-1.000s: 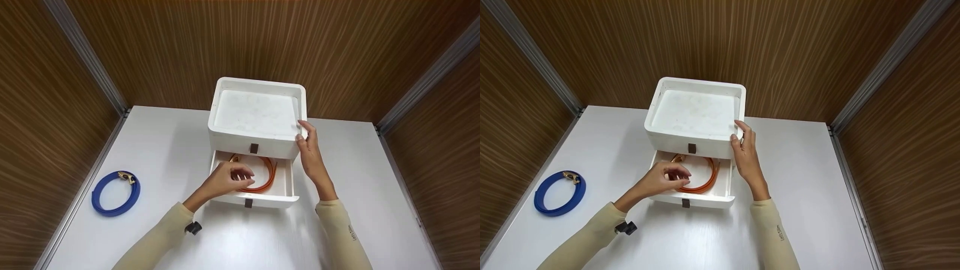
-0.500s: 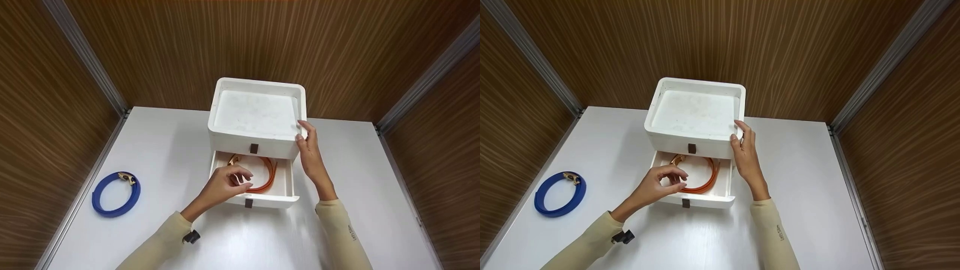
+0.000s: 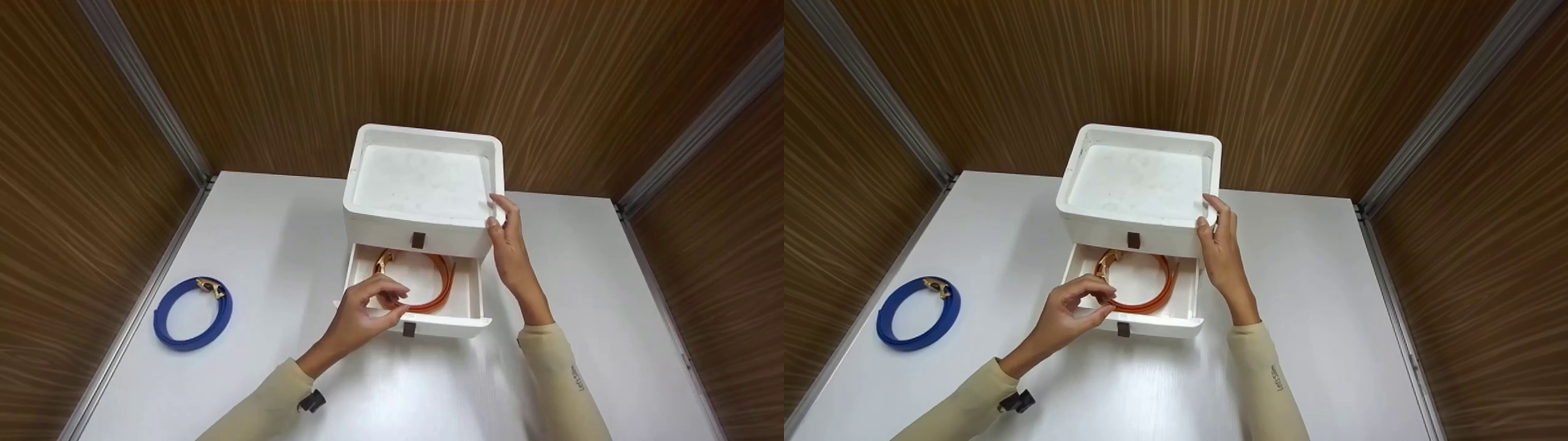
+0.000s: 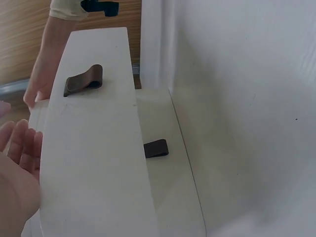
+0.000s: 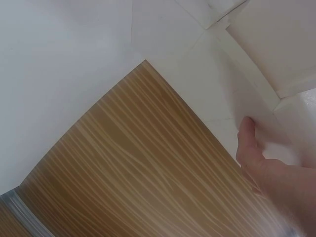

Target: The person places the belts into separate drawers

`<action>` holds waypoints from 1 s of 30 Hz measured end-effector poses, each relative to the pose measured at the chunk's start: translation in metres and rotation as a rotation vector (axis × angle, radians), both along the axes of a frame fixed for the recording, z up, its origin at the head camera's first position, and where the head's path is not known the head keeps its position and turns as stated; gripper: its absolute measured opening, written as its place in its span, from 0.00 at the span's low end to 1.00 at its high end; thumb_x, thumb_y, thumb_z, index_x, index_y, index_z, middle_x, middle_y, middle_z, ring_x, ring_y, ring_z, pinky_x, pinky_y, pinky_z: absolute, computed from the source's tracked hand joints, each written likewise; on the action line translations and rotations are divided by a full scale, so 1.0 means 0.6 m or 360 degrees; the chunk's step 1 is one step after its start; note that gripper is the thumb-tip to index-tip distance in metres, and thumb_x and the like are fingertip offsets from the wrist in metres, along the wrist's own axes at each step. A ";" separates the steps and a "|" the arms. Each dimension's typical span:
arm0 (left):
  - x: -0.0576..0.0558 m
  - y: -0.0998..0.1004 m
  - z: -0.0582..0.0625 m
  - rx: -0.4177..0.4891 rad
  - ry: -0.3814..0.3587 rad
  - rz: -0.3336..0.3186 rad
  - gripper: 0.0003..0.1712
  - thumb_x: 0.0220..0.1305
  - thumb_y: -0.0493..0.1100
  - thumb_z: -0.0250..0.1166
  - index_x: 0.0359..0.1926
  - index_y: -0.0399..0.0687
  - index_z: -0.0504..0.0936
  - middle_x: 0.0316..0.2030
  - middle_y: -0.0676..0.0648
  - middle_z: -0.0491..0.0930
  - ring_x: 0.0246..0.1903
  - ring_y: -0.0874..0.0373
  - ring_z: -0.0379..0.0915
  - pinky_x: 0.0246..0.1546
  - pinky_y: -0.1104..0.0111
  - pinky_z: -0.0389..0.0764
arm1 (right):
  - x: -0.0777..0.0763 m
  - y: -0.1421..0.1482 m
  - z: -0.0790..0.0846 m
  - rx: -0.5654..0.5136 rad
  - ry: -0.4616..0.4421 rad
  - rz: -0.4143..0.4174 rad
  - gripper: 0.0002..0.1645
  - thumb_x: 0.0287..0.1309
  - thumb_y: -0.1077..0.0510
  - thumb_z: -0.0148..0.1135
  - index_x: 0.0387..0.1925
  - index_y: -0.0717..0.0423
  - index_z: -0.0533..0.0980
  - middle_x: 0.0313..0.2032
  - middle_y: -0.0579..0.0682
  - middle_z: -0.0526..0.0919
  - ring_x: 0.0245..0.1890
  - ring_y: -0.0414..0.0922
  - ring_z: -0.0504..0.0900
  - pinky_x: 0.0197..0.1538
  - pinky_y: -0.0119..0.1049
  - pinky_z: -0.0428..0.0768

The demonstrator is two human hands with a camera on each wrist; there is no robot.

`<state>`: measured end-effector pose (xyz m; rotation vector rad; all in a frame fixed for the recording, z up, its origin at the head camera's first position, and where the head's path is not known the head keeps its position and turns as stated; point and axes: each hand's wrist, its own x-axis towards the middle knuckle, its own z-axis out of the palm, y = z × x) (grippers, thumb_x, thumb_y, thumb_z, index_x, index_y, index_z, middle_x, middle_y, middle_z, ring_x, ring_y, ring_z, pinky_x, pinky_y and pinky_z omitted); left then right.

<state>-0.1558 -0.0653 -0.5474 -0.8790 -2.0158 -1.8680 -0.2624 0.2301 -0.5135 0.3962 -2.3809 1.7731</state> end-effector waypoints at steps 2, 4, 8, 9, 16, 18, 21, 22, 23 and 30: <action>0.005 0.000 -0.003 0.0026 0.0037 0.0006 0.20 0.56 0.18 0.76 0.48 0.35 0.88 0.41 0.36 0.86 0.36 0.40 0.81 0.36 0.52 0.87 | 0.001 0.000 0.000 0.0001 -0.0005 -0.0001 0.33 0.85 0.49 0.43 0.82 0.54 0.56 0.84 0.58 0.48 0.85 0.55 0.44 0.82 0.61 0.48; 0.012 -0.001 -0.004 0.0039 0.0058 0.0017 0.21 0.57 0.19 0.76 0.49 0.38 0.88 0.42 0.38 0.87 0.37 0.39 0.81 0.37 0.47 0.86 | 0.001 0.000 -0.001 0.0002 -0.0006 0.0000 0.33 0.85 0.49 0.43 0.83 0.54 0.55 0.84 0.58 0.48 0.85 0.55 0.44 0.82 0.61 0.48; 0.024 -0.004 -0.007 0.0005 0.0082 0.0031 0.20 0.61 0.24 0.77 0.52 0.40 0.88 0.45 0.40 0.87 0.41 0.40 0.81 0.39 0.50 0.88 | 0.001 0.001 -0.001 0.0007 -0.0005 -0.0010 0.33 0.85 0.49 0.43 0.82 0.55 0.56 0.84 0.59 0.48 0.85 0.55 0.43 0.82 0.62 0.47; 0.027 -0.005 -0.008 -0.0002 0.0089 0.0030 0.19 0.61 0.25 0.77 0.53 0.40 0.88 0.45 0.40 0.86 0.42 0.41 0.81 0.39 0.51 0.89 | 0.002 0.002 -0.001 0.0010 -0.0004 -0.0013 0.33 0.85 0.49 0.43 0.82 0.55 0.56 0.84 0.59 0.48 0.85 0.55 0.43 0.82 0.62 0.47; 0.040 -0.006 -0.022 0.0047 0.0124 -0.0046 0.17 0.64 0.24 0.75 0.53 0.35 0.86 0.47 0.40 0.86 0.43 0.42 0.83 0.44 0.56 0.89 | 0.002 0.000 0.001 0.0027 0.0003 -0.0004 0.34 0.85 0.48 0.43 0.82 0.55 0.55 0.84 0.59 0.48 0.85 0.56 0.43 0.81 0.64 0.47; 0.044 -0.006 -0.027 0.0055 0.0152 -0.0058 0.19 0.63 0.23 0.75 0.54 0.35 0.86 0.47 0.39 0.87 0.43 0.43 0.83 0.45 0.57 0.88 | 0.002 -0.001 0.002 0.0029 0.0005 -0.0003 0.34 0.85 0.48 0.42 0.82 0.55 0.55 0.84 0.59 0.48 0.85 0.57 0.43 0.81 0.64 0.47; 0.053 -0.007 -0.032 0.0056 0.0185 -0.0046 0.20 0.62 0.21 0.75 0.54 0.35 0.86 0.47 0.38 0.87 0.44 0.46 0.84 0.44 0.57 0.88 | 0.000 -0.001 0.002 0.0019 0.0012 0.0003 0.34 0.85 0.48 0.42 0.83 0.54 0.54 0.84 0.59 0.47 0.85 0.57 0.43 0.81 0.64 0.47; 0.055 -0.007 -0.034 0.0058 0.0194 -0.0038 0.20 0.61 0.21 0.75 0.53 0.35 0.86 0.47 0.38 0.87 0.44 0.47 0.84 0.44 0.56 0.88 | 0.000 -0.001 0.002 0.0018 0.0014 0.0004 0.34 0.85 0.48 0.42 0.83 0.54 0.54 0.84 0.59 0.47 0.85 0.57 0.43 0.81 0.64 0.47; 0.057 -0.008 -0.035 0.0059 0.0197 -0.0030 0.20 0.61 0.21 0.74 0.53 0.35 0.86 0.46 0.37 0.87 0.44 0.49 0.84 0.43 0.56 0.88 | 0.000 -0.001 0.002 0.0017 0.0014 0.0006 0.34 0.85 0.48 0.43 0.83 0.55 0.54 0.84 0.60 0.47 0.85 0.57 0.43 0.81 0.64 0.47; 0.068 -0.006 -0.040 0.0026 0.0216 0.0019 0.21 0.59 0.20 0.74 0.51 0.37 0.86 0.45 0.38 0.87 0.41 0.44 0.85 0.41 0.55 0.88 | -0.002 0.001 -0.001 0.0018 0.0019 0.0017 0.35 0.85 0.48 0.43 0.83 0.55 0.54 0.84 0.61 0.47 0.85 0.57 0.43 0.81 0.64 0.46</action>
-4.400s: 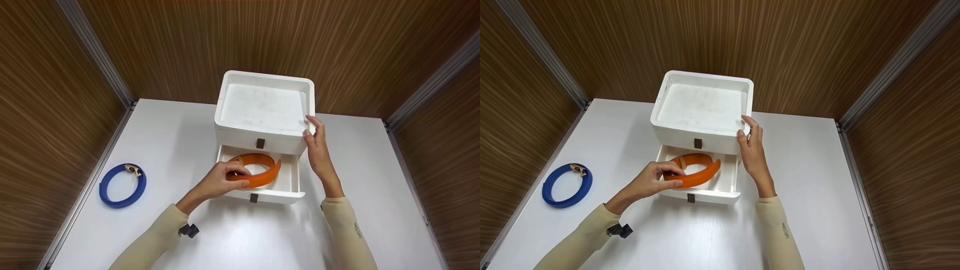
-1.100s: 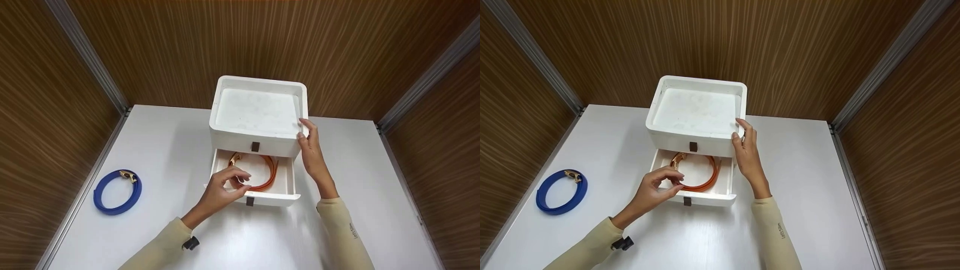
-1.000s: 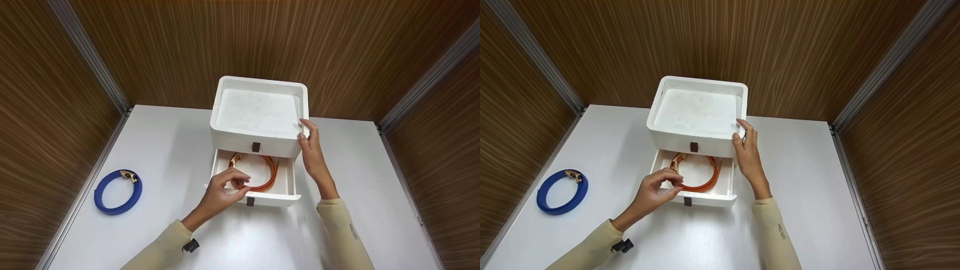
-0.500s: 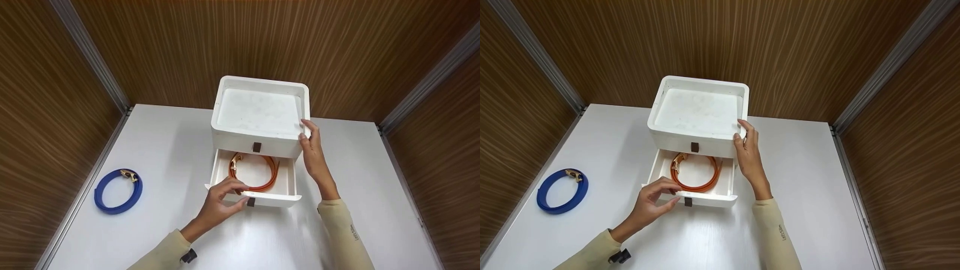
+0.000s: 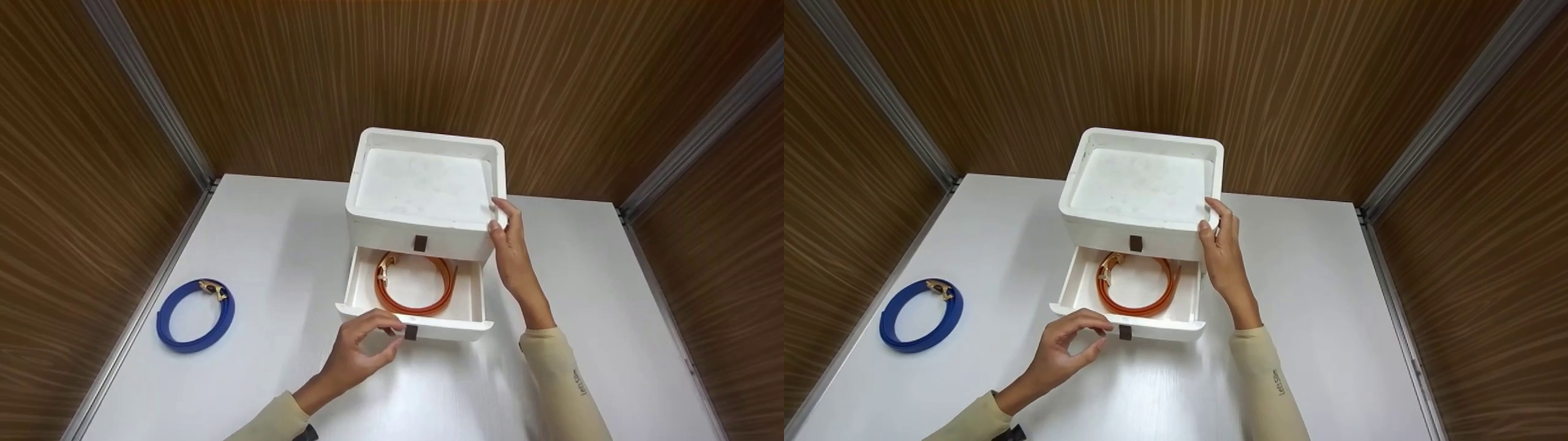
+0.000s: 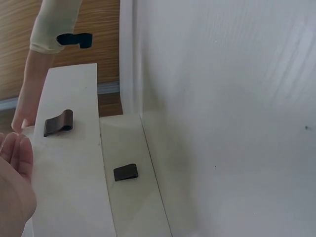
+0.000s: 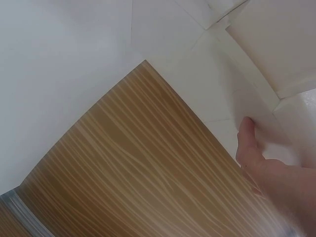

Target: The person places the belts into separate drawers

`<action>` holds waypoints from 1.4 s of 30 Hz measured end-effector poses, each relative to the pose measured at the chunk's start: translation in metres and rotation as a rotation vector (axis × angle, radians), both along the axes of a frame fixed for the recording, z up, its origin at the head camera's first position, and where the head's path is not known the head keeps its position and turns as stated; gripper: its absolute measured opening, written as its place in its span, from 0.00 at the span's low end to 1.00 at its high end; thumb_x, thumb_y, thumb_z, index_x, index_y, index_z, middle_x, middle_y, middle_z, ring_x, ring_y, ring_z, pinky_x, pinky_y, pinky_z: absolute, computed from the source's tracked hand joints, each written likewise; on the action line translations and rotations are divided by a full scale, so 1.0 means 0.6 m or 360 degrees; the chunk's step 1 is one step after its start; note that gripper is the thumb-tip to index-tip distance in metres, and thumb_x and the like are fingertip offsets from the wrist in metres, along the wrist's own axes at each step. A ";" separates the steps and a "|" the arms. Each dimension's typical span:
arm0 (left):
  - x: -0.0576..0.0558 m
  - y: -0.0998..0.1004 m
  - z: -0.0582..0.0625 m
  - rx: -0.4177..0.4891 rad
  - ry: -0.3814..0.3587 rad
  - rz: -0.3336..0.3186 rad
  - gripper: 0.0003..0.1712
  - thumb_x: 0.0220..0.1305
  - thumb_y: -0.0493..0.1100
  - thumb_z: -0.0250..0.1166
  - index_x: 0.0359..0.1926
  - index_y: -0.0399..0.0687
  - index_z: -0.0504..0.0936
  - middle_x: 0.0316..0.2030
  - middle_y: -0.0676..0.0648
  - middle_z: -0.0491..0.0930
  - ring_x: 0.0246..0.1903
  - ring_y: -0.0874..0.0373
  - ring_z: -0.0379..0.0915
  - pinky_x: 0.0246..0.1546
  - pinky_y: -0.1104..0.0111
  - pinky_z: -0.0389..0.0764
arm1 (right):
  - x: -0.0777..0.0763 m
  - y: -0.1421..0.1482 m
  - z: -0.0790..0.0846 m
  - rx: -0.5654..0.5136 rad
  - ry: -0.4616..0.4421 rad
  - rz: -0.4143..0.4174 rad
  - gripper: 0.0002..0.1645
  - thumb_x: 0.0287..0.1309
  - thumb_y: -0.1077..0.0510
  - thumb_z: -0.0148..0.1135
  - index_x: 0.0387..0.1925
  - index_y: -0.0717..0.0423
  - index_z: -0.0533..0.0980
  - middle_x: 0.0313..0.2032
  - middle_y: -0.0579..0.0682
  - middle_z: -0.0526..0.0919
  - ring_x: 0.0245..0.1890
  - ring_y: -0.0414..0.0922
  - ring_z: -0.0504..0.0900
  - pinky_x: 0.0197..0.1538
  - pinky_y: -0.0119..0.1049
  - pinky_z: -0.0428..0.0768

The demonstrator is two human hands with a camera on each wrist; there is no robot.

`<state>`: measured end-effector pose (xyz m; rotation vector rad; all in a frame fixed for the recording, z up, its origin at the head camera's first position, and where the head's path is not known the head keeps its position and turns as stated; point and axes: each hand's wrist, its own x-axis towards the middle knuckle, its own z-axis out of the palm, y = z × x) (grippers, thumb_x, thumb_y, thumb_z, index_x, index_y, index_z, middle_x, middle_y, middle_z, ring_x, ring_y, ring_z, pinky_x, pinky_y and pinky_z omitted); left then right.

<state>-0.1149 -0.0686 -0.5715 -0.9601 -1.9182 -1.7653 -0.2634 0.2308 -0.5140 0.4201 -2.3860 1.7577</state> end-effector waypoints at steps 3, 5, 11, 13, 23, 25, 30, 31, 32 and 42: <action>0.007 0.002 -0.005 -0.0011 -0.0054 0.0008 0.20 0.60 0.20 0.74 0.51 0.37 0.87 0.46 0.39 0.88 0.42 0.44 0.86 0.43 0.55 0.88 | -0.001 -0.001 -0.001 -0.0011 0.0009 -0.0003 0.34 0.85 0.48 0.43 0.83 0.55 0.54 0.84 0.60 0.47 0.85 0.57 0.43 0.81 0.64 0.46; 0.013 0.004 -0.010 -0.0013 -0.0110 0.0022 0.19 0.61 0.21 0.74 0.51 0.38 0.87 0.46 0.40 0.88 0.44 0.45 0.86 0.46 0.56 0.88 | -0.001 -0.001 -0.001 -0.0017 0.0017 -0.0003 0.34 0.85 0.48 0.44 0.83 0.55 0.54 0.84 0.60 0.47 0.85 0.57 0.43 0.81 0.63 0.46; 0.030 0.007 -0.030 -0.0017 -0.0263 0.0118 0.16 0.64 0.24 0.74 0.51 0.38 0.88 0.47 0.41 0.89 0.48 0.47 0.86 0.51 0.56 0.87 | 0.001 0.000 -0.001 -0.0002 -0.0001 -0.0003 0.34 0.85 0.48 0.43 0.83 0.54 0.55 0.84 0.59 0.48 0.85 0.56 0.43 0.82 0.63 0.45; 0.033 0.008 -0.035 -0.0020 -0.0322 0.0135 0.17 0.66 0.25 0.74 0.53 0.40 0.88 0.49 0.43 0.89 0.49 0.47 0.86 0.51 0.54 0.87 | 0.002 0.001 0.000 -0.0004 -0.0009 -0.0007 0.34 0.85 0.49 0.43 0.83 0.55 0.55 0.84 0.59 0.48 0.85 0.56 0.43 0.82 0.62 0.46; 0.045 0.013 -0.046 0.0038 -0.0489 0.0131 0.19 0.70 0.25 0.70 0.59 0.41 0.86 0.54 0.42 0.87 0.51 0.40 0.85 0.51 0.56 0.88 | -0.001 0.000 0.000 -0.0014 -0.0003 0.0001 0.34 0.85 0.50 0.43 0.83 0.55 0.54 0.84 0.58 0.49 0.85 0.54 0.43 0.82 0.60 0.46; 0.048 0.015 -0.048 0.0070 -0.0522 0.0148 0.19 0.70 0.24 0.70 0.59 0.40 0.86 0.54 0.42 0.87 0.51 0.39 0.85 0.51 0.58 0.88 | -0.001 0.000 0.000 -0.0014 0.0001 0.0000 0.34 0.85 0.50 0.43 0.83 0.56 0.54 0.83 0.58 0.49 0.85 0.54 0.43 0.82 0.60 0.46; 0.053 0.020 -0.053 0.0101 -0.0591 0.0173 0.21 0.70 0.24 0.70 0.61 0.39 0.85 0.56 0.43 0.87 0.54 0.39 0.85 0.51 0.60 0.88 | 0.000 0.001 0.001 -0.0031 -0.0011 -0.0016 0.34 0.84 0.51 0.43 0.82 0.57 0.55 0.83 0.59 0.49 0.85 0.55 0.43 0.82 0.60 0.46; 0.054 0.021 -0.054 0.0106 -0.0599 0.0172 0.22 0.70 0.24 0.70 0.62 0.39 0.84 0.56 0.43 0.87 0.54 0.40 0.85 0.51 0.60 0.88 | 0.000 0.000 0.002 -0.0033 -0.0008 -0.0017 0.34 0.84 0.51 0.43 0.82 0.57 0.55 0.83 0.59 0.49 0.85 0.55 0.43 0.82 0.60 0.46; 0.054 0.022 -0.055 0.0105 -0.0599 0.0176 0.23 0.69 0.24 0.70 0.62 0.38 0.84 0.56 0.42 0.88 0.54 0.40 0.86 0.50 0.60 0.88 | -0.001 -0.001 0.002 -0.0030 -0.0005 -0.0018 0.34 0.84 0.50 0.44 0.82 0.56 0.55 0.83 0.59 0.49 0.85 0.55 0.44 0.82 0.60 0.46; 0.057 0.035 -0.063 0.0066 -0.0612 0.0280 0.25 0.64 0.24 0.74 0.61 0.41 0.86 0.50 0.45 0.88 0.49 0.43 0.86 0.43 0.62 0.88 | 0.003 -0.001 0.001 -0.0006 0.0008 -0.0013 0.33 0.84 0.50 0.44 0.83 0.54 0.55 0.83 0.58 0.50 0.85 0.55 0.45 0.82 0.61 0.46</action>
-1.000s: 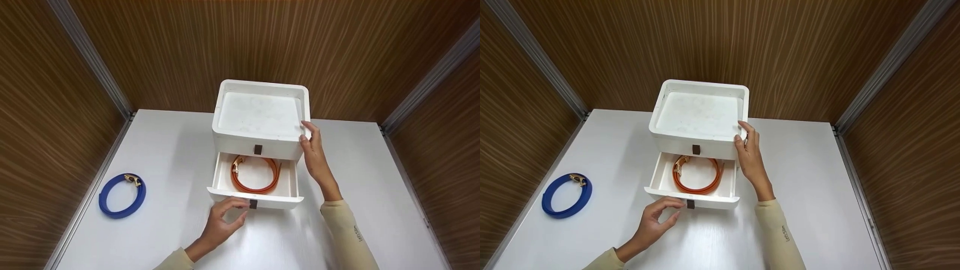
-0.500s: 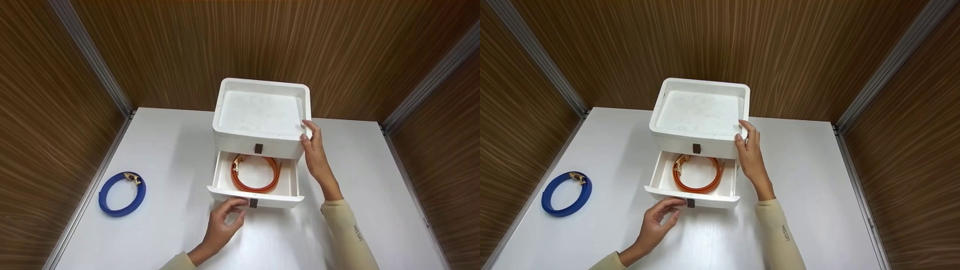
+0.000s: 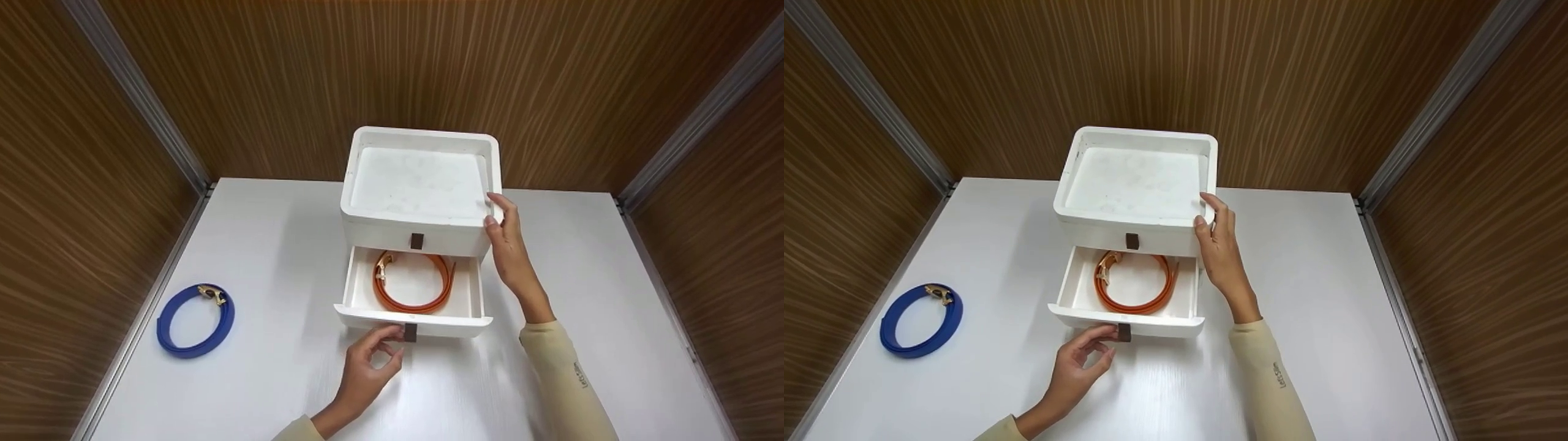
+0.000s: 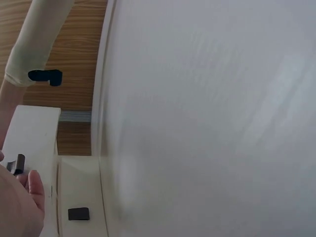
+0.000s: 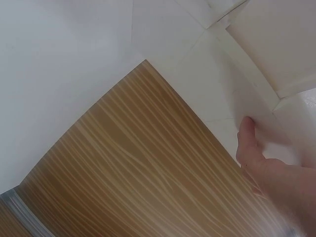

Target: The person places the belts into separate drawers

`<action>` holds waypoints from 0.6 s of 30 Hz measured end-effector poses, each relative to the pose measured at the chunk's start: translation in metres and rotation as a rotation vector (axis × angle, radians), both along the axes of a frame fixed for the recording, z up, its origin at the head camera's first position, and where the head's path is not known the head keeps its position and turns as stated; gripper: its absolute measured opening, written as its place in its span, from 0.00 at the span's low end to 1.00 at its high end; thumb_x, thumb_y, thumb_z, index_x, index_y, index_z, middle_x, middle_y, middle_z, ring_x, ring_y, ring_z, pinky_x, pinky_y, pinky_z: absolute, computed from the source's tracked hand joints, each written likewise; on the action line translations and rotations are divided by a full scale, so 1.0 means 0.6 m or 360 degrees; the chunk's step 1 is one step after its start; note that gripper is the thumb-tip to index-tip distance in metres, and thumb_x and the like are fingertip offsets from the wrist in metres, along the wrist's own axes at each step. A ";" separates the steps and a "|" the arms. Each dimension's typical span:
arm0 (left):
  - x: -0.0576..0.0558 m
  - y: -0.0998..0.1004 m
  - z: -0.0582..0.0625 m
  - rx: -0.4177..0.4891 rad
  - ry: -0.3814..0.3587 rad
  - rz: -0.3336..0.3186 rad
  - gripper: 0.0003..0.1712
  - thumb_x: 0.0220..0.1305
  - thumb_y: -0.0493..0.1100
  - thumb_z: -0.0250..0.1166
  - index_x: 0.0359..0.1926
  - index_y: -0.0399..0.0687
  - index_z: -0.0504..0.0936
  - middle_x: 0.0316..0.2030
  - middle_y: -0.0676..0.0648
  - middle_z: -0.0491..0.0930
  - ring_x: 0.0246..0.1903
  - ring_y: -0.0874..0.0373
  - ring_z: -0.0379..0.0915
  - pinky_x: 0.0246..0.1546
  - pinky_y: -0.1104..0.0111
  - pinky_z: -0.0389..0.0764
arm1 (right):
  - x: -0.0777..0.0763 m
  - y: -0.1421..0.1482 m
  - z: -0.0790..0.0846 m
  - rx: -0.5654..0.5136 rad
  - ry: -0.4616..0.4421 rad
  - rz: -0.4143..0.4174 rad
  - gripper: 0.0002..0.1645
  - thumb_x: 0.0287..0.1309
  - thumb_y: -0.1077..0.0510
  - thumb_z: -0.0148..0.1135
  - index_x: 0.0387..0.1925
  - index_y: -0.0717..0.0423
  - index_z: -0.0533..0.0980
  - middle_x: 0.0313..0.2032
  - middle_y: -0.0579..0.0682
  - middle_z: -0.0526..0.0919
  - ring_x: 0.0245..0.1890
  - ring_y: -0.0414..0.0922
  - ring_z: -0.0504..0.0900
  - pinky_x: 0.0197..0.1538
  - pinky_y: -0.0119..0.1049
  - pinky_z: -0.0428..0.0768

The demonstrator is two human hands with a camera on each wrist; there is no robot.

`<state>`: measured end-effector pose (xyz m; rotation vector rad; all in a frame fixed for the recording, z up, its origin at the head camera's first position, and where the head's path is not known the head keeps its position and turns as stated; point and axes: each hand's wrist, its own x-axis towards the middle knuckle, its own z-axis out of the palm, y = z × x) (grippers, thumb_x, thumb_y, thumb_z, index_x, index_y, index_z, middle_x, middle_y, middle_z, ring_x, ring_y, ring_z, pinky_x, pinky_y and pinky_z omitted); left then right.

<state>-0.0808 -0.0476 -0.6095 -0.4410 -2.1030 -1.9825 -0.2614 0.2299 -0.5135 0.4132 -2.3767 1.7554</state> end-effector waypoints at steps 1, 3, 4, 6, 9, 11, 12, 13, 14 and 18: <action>0.000 0.002 0.000 0.0008 -0.0015 0.0010 0.24 0.64 0.24 0.74 0.60 0.41 0.87 0.49 0.45 0.88 0.49 0.43 0.86 0.43 0.62 0.89 | 0.000 0.000 0.000 0.0001 -0.0002 -0.0001 0.33 0.84 0.50 0.44 0.83 0.53 0.55 0.83 0.58 0.50 0.85 0.55 0.45 0.82 0.61 0.47; -0.001 0.005 0.000 0.0024 -0.0058 0.0037 0.22 0.64 0.23 0.74 0.58 0.40 0.88 0.48 0.45 0.88 0.48 0.44 0.86 0.44 0.62 0.89 | 0.001 0.000 0.000 0.0001 -0.0005 -0.0001 0.33 0.84 0.50 0.43 0.83 0.53 0.55 0.83 0.58 0.50 0.85 0.55 0.45 0.82 0.61 0.47; -0.002 0.007 -0.001 0.0033 -0.0082 0.0048 0.21 0.65 0.23 0.74 0.57 0.40 0.88 0.48 0.45 0.88 0.48 0.45 0.86 0.45 0.62 0.89 | 0.001 0.000 0.000 0.0000 -0.0003 0.0001 0.33 0.84 0.51 0.43 0.83 0.53 0.55 0.83 0.58 0.50 0.85 0.54 0.45 0.82 0.61 0.47; -0.003 0.011 -0.001 0.0046 -0.0127 0.0072 0.20 0.65 0.24 0.74 0.55 0.40 0.88 0.47 0.45 0.88 0.47 0.46 0.86 0.45 0.63 0.89 | 0.000 0.000 0.000 0.0007 -0.0003 -0.0001 0.33 0.84 0.51 0.43 0.82 0.54 0.55 0.82 0.58 0.51 0.85 0.54 0.45 0.82 0.60 0.47; -0.004 0.020 -0.003 0.0082 -0.0157 0.0102 0.17 0.65 0.25 0.75 0.53 0.40 0.89 0.45 0.45 0.87 0.46 0.47 0.86 0.45 0.63 0.88 | -0.001 0.000 0.000 0.0004 0.0001 0.0004 0.33 0.84 0.51 0.43 0.83 0.54 0.55 0.82 0.58 0.50 0.84 0.55 0.46 0.82 0.61 0.47; -0.004 0.026 -0.005 0.0102 -0.0159 0.0126 0.16 0.65 0.26 0.75 0.52 0.40 0.89 0.43 0.45 0.87 0.44 0.48 0.85 0.44 0.64 0.88 | -0.001 0.000 -0.001 0.0010 0.0002 0.0003 0.34 0.84 0.51 0.42 0.83 0.54 0.55 0.82 0.58 0.50 0.84 0.55 0.46 0.82 0.61 0.47; -0.004 0.030 -0.006 0.0113 -0.0159 0.0136 0.15 0.65 0.27 0.75 0.51 0.39 0.89 0.43 0.45 0.87 0.44 0.49 0.85 0.44 0.64 0.88 | -0.001 0.000 -0.001 0.0012 0.0002 0.0003 0.34 0.84 0.50 0.42 0.83 0.54 0.55 0.82 0.59 0.50 0.84 0.55 0.46 0.81 0.61 0.48; -0.004 0.033 -0.007 0.0123 -0.0159 0.0147 0.14 0.65 0.27 0.75 0.50 0.39 0.89 0.42 0.44 0.87 0.43 0.50 0.85 0.44 0.65 0.88 | 0.000 0.000 -0.001 0.0014 -0.0002 0.0004 0.34 0.83 0.50 0.42 0.83 0.54 0.55 0.82 0.59 0.50 0.84 0.55 0.46 0.81 0.62 0.48; -0.003 0.036 -0.008 0.0133 -0.0163 0.0159 0.13 0.65 0.27 0.76 0.49 0.39 0.89 0.42 0.44 0.87 0.43 0.51 0.85 0.43 0.65 0.88 | 0.000 0.000 -0.001 0.0013 -0.0001 0.0005 0.34 0.83 0.50 0.42 0.83 0.54 0.55 0.82 0.59 0.50 0.84 0.55 0.46 0.81 0.62 0.48; -0.002 0.044 -0.008 0.0164 -0.0196 0.0198 0.12 0.66 0.27 0.75 0.48 0.38 0.88 0.41 0.44 0.87 0.42 0.55 0.85 0.43 0.66 0.88 | 0.000 0.002 -0.001 0.0021 -0.0007 -0.0002 0.34 0.83 0.50 0.42 0.82 0.54 0.56 0.82 0.59 0.51 0.84 0.55 0.46 0.81 0.63 0.48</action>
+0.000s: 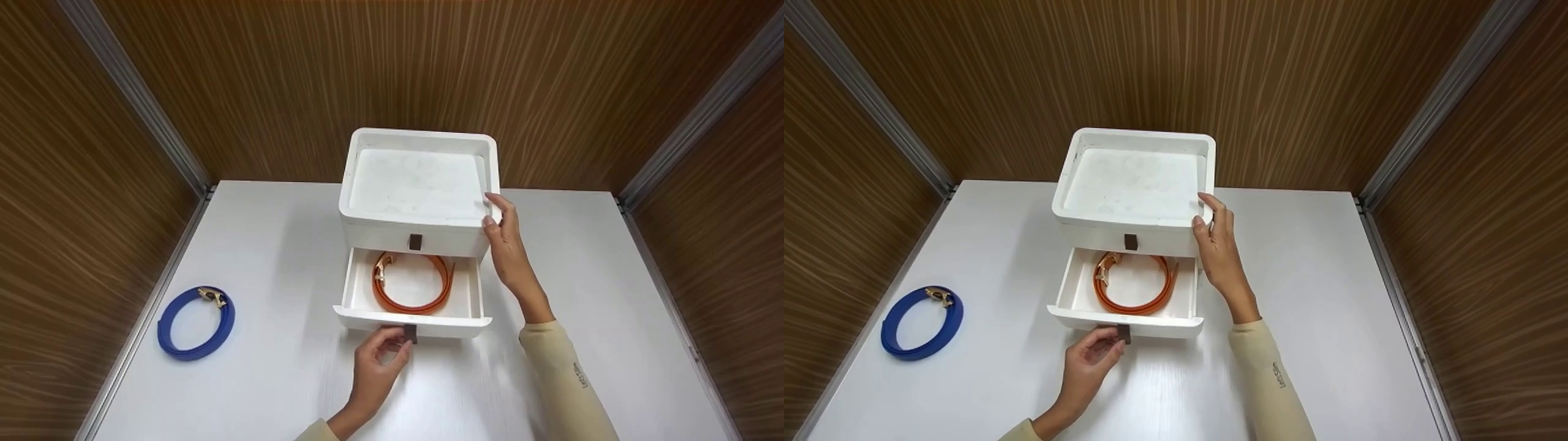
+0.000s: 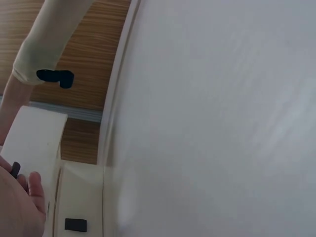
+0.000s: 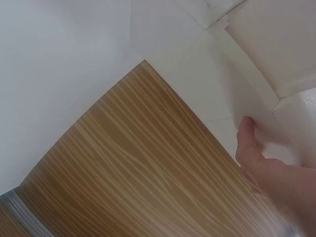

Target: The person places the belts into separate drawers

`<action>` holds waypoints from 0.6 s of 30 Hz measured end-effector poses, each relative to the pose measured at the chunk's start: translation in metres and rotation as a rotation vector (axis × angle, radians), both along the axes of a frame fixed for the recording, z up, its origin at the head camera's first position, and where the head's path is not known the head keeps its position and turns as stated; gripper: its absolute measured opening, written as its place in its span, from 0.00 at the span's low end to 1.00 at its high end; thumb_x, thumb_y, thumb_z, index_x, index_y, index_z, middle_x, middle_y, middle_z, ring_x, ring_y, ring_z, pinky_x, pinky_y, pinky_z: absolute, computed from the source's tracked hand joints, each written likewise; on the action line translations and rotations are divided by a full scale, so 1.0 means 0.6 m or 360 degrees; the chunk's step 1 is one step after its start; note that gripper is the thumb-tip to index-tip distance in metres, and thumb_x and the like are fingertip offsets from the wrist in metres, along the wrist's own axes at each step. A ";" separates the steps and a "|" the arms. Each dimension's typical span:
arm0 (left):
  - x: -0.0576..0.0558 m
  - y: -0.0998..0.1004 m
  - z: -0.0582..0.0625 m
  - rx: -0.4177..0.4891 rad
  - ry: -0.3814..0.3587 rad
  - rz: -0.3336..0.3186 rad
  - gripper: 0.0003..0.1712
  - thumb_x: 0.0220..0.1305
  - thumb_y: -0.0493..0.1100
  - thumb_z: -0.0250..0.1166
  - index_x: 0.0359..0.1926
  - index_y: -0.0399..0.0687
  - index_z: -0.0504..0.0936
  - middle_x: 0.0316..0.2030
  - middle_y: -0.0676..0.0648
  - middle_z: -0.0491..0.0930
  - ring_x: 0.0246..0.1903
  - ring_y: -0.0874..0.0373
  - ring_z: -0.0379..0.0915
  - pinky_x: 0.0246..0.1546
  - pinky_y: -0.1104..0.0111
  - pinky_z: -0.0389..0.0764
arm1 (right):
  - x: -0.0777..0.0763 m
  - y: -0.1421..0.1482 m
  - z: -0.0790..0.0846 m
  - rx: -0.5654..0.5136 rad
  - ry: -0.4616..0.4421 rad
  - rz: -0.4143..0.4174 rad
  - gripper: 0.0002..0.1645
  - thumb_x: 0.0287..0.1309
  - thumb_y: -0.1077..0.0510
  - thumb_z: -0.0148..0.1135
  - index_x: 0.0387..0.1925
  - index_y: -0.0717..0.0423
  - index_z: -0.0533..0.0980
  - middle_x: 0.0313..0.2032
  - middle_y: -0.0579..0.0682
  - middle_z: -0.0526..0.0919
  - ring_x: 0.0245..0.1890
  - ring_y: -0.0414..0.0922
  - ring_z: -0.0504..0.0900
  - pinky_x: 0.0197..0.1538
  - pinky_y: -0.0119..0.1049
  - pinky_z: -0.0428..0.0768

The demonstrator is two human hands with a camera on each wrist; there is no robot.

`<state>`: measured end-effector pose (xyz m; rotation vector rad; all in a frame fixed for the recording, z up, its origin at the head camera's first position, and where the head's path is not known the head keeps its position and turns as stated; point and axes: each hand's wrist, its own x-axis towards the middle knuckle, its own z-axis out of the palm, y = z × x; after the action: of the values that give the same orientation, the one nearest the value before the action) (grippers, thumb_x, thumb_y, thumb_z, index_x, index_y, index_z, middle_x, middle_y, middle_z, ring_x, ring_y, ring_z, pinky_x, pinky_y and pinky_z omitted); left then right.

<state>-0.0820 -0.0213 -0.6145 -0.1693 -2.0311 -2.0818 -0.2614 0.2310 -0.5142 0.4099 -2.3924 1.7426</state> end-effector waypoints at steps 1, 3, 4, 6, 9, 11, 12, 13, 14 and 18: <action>0.001 0.001 0.000 0.0015 -0.0006 0.0005 0.12 0.66 0.26 0.74 0.48 0.37 0.88 0.42 0.44 0.88 0.42 0.56 0.85 0.44 0.66 0.88 | -0.001 0.000 0.000 -0.0002 -0.0001 0.0001 0.34 0.83 0.50 0.42 0.82 0.54 0.55 0.82 0.59 0.51 0.84 0.55 0.46 0.81 0.63 0.48; 0.002 0.003 0.002 0.0039 -0.0007 0.0005 0.12 0.67 0.25 0.73 0.49 0.35 0.87 0.42 0.43 0.88 0.43 0.56 0.86 0.44 0.66 0.88 | -0.002 0.000 -0.001 0.0002 -0.0001 0.0001 0.34 0.83 0.50 0.42 0.82 0.53 0.55 0.82 0.58 0.50 0.84 0.55 0.46 0.81 0.63 0.47; 0.003 0.003 0.003 0.0049 -0.0010 0.0002 0.11 0.68 0.25 0.73 0.50 0.35 0.87 0.43 0.42 0.88 0.43 0.55 0.87 0.44 0.66 0.88 | -0.002 0.000 -0.002 0.0003 0.0002 0.0001 0.34 0.83 0.50 0.42 0.82 0.53 0.55 0.82 0.58 0.50 0.84 0.55 0.46 0.81 0.62 0.47; 0.005 0.004 0.004 0.0068 -0.0020 -0.0003 0.11 0.70 0.26 0.72 0.51 0.34 0.87 0.44 0.42 0.89 0.43 0.52 0.88 0.45 0.65 0.89 | -0.003 -0.001 -0.002 0.0008 0.0006 0.0000 0.34 0.83 0.49 0.42 0.82 0.53 0.55 0.83 0.58 0.50 0.85 0.55 0.45 0.82 0.62 0.47; 0.004 0.005 0.004 0.0099 -0.0053 -0.0004 0.10 0.71 0.30 0.73 0.51 0.34 0.86 0.44 0.42 0.89 0.43 0.43 0.88 0.45 0.64 0.89 | -0.003 -0.002 -0.002 0.0015 0.0008 0.0007 0.34 0.84 0.49 0.42 0.83 0.53 0.55 0.83 0.58 0.49 0.85 0.55 0.45 0.82 0.61 0.46; 0.002 0.006 0.004 0.0118 -0.0067 0.0008 0.09 0.72 0.31 0.73 0.50 0.34 0.86 0.43 0.43 0.89 0.42 0.38 0.88 0.44 0.64 0.89 | -0.003 -0.003 -0.001 0.0013 0.0002 0.0011 0.34 0.84 0.48 0.42 0.83 0.53 0.54 0.83 0.58 0.49 0.85 0.55 0.45 0.82 0.61 0.46; 0.002 0.007 0.003 0.0127 -0.0067 0.0012 0.09 0.72 0.31 0.73 0.50 0.33 0.86 0.43 0.43 0.89 0.42 0.37 0.87 0.44 0.63 0.89 | -0.003 -0.004 0.000 0.0009 -0.0001 0.0012 0.34 0.84 0.48 0.42 0.83 0.53 0.54 0.83 0.58 0.49 0.85 0.55 0.44 0.82 0.60 0.46; 0.001 0.007 0.003 0.0136 -0.0069 0.0015 0.08 0.72 0.31 0.73 0.50 0.33 0.86 0.43 0.43 0.89 0.42 0.38 0.87 0.45 0.63 0.89 | -0.003 -0.004 0.000 0.0007 -0.0002 0.0010 0.34 0.84 0.48 0.42 0.83 0.53 0.55 0.83 0.58 0.49 0.85 0.55 0.44 0.82 0.60 0.46; 0.001 0.008 0.002 0.0141 -0.0063 0.0019 0.08 0.73 0.31 0.72 0.49 0.33 0.86 0.43 0.42 0.89 0.42 0.40 0.88 0.45 0.64 0.89 | -0.003 -0.004 0.000 0.0001 -0.0003 0.0008 0.34 0.84 0.49 0.42 0.83 0.53 0.55 0.83 0.58 0.49 0.85 0.55 0.44 0.82 0.60 0.46; 0.001 0.010 -0.001 0.0160 -0.0064 0.0033 0.06 0.74 0.31 0.71 0.49 0.32 0.86 0.42 0.41 0.89 0.42 0.48 0.88 0.46 0.64 0.89 | -0.001 -0.003 0.000 -0.0021 -0.0007 -0.0004 0.34 0.84 0.49 0.43 0.82 0.54 0.56 0.83 0.58 0.50 0.85 0.55 0.44 0.82 0.60 0.46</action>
<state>-0.0817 -0.0152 -0.6149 -0.0892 -1.9362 -2.1857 -0.2621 0.2290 -0.5144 0.4015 -2.3821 1.7588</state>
